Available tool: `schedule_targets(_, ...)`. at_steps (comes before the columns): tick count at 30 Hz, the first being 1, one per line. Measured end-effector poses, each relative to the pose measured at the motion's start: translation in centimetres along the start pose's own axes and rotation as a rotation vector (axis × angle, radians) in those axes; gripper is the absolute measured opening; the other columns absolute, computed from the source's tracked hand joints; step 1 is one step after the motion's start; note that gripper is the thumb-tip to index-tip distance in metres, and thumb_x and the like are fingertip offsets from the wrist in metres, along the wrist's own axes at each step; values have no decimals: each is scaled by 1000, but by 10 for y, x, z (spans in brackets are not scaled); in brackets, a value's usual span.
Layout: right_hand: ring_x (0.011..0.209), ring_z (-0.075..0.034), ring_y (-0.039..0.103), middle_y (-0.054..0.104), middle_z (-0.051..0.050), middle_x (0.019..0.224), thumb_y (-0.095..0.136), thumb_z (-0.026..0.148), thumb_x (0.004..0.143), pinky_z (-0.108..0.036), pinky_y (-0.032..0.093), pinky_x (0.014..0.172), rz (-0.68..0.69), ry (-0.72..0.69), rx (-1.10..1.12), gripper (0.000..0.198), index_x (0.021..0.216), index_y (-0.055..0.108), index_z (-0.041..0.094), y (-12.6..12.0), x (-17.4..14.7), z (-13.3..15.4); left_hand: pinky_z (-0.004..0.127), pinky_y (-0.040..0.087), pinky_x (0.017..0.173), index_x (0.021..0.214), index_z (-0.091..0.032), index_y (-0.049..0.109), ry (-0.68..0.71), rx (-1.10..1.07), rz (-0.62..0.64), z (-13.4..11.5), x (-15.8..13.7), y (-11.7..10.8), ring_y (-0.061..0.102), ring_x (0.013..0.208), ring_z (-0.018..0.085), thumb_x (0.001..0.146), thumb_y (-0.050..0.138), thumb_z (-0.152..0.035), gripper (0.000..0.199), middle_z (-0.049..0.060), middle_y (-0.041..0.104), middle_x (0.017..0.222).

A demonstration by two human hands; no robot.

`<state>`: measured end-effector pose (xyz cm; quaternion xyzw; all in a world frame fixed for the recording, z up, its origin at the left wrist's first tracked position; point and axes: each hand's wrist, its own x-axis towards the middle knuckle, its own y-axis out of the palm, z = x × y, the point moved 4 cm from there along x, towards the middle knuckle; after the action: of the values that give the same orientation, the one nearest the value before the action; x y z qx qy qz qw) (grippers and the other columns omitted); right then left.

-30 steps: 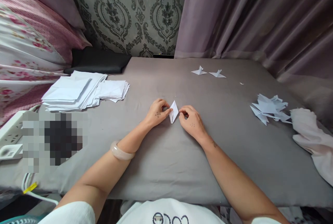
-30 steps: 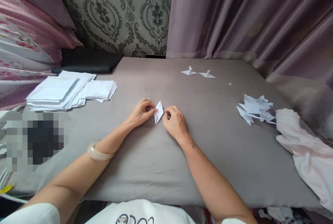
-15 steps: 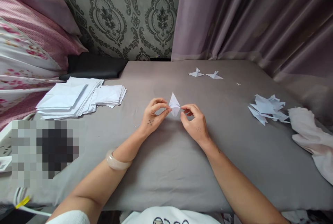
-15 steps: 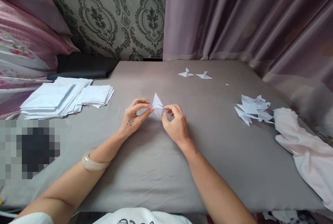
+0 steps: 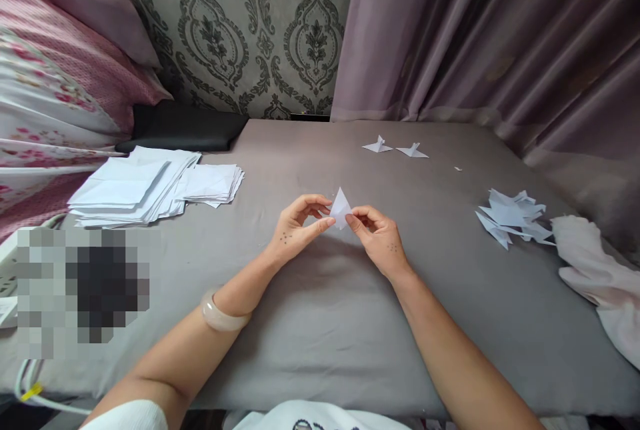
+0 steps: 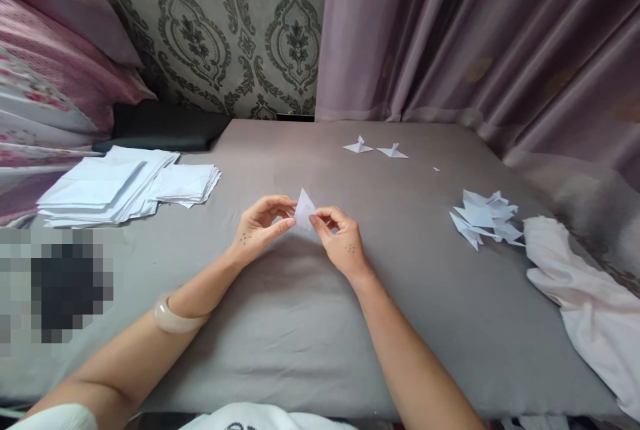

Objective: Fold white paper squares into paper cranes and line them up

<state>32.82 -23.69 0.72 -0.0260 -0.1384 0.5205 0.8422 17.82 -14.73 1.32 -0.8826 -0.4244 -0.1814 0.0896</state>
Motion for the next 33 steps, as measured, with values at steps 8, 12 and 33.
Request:
schedule_targets(8,80,-14,60,68,1,83,72,39,76,-28,46,80,100,181,289,17,84,69,25,2,1,-5,28,49,83,94,-17,68,-232,-251,44,6,-2,4,62,86,14,75,75,-23,21,4,68,92)
schedule_targets(12,86,-15,61,70,0,88,70,39,78,-30,46,85,131,168,260,18,88,70,25,5,-1,-2,28,50,81,92,-17,70,-263,-285,38,6,-1,5,63,84,14,77,73,-26,18,4,69,91)
schedule_targets(33,81,-16,60,64,-3,85,58,27,84,-32,48,79,126,-120,-70,9,85,64,21,7,-7,27,34,47,88,78,-15,67,-306,-339,102,11,-1,10,61,97,17,72,76,-25,15,6,64,107)
